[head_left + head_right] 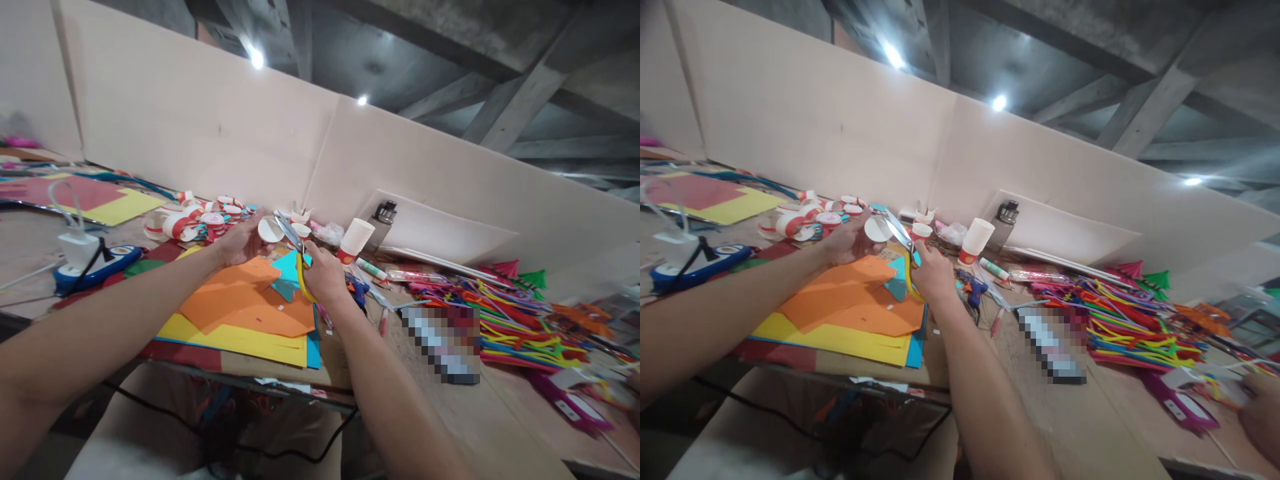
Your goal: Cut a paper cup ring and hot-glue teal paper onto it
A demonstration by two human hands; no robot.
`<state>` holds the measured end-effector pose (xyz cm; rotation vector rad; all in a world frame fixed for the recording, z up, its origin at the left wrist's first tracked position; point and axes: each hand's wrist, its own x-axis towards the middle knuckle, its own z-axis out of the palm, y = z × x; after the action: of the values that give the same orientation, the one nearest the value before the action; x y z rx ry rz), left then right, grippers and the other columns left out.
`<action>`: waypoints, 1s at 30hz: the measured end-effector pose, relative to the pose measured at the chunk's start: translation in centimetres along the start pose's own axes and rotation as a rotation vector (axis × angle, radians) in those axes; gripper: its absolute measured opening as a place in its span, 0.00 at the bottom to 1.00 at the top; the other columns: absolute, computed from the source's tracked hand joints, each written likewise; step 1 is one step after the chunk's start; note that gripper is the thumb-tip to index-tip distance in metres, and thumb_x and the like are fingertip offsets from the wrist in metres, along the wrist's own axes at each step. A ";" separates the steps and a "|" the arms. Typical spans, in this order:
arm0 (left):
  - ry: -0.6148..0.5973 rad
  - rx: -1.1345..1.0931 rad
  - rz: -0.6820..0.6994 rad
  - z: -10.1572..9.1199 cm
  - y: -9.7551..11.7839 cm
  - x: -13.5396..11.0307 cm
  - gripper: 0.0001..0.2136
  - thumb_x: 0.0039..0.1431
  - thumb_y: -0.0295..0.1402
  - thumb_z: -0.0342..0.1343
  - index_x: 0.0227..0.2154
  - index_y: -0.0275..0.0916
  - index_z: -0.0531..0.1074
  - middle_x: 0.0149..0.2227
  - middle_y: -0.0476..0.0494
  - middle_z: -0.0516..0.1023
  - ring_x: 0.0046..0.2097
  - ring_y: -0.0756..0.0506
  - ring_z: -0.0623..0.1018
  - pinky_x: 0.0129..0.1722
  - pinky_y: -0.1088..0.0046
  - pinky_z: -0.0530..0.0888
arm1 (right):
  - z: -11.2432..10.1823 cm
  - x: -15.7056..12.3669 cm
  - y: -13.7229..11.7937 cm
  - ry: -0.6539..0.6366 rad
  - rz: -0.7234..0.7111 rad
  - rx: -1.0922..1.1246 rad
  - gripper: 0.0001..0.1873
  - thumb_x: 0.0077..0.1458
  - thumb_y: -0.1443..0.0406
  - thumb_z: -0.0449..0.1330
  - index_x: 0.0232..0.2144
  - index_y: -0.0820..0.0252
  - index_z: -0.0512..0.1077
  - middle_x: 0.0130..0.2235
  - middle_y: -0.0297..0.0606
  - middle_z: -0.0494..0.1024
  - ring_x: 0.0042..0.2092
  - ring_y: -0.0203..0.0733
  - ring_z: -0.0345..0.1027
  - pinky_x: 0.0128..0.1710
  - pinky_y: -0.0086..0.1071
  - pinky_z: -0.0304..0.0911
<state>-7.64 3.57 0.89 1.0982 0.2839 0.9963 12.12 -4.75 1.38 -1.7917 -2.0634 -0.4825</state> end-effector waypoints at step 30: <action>0.098 0.159 -0.024 0.7 0.1 -0.2 0.35 0.58 0.63 0.38 0.25 0.32 0.70 0.21 0.38 0.75 0.15 0.56 0.63 0.14 0.81 0.58 | -0.1 0.0 -0.2 -0.006 -0.038 -0.004 0.23 0.56 0.65 0.52 0.54 0.51 0.67 0.44 0.39 0.78 0.43 0.48 0.73 0.38 0.34 0.64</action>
<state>-7.36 3.01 1.22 1.1888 0.4612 1.0210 11.94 -4.84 1.45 -1.7615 -2.1054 -0.4923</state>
